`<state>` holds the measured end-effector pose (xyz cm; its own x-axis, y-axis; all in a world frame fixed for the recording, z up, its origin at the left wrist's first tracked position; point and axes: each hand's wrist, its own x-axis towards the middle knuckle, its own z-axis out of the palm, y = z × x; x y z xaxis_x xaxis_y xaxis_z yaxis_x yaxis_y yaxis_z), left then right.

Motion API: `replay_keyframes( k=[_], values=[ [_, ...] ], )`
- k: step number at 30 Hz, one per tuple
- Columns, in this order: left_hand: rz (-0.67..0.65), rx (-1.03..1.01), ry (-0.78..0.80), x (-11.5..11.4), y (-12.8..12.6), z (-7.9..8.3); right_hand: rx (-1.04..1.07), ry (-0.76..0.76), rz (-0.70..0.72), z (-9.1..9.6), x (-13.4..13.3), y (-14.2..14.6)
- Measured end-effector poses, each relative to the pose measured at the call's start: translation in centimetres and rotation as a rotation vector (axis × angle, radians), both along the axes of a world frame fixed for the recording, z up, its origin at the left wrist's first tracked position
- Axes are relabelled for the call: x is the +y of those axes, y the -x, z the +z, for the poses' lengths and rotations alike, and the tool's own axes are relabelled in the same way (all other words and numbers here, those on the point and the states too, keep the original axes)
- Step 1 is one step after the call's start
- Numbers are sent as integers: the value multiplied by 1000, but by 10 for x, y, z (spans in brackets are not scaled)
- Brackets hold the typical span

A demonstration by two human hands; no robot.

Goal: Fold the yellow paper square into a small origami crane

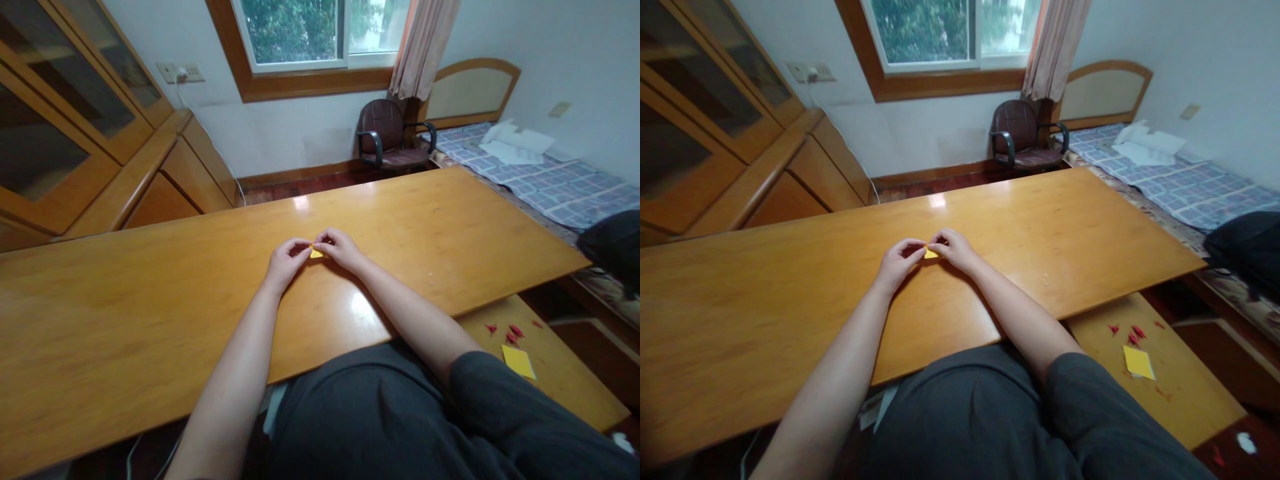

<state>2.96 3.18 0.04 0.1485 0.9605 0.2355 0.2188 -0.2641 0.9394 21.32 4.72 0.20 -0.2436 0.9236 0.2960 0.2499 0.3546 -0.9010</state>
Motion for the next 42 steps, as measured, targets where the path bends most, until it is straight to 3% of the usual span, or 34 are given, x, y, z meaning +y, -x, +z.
replay_keyframes(
  k=[18, 30, 42],
  values=[
    [34, 77, -61, 0, 0, 3, 24, 20, 0, 1, -2, 3],
    [166, 88, -123, -2, 2, 6, 230, 156, 63, -7, -1, 4],
    [60, -17, -12, 1, 2, 3, 334, 240, 94, -7, 0, 2]
  ],
)
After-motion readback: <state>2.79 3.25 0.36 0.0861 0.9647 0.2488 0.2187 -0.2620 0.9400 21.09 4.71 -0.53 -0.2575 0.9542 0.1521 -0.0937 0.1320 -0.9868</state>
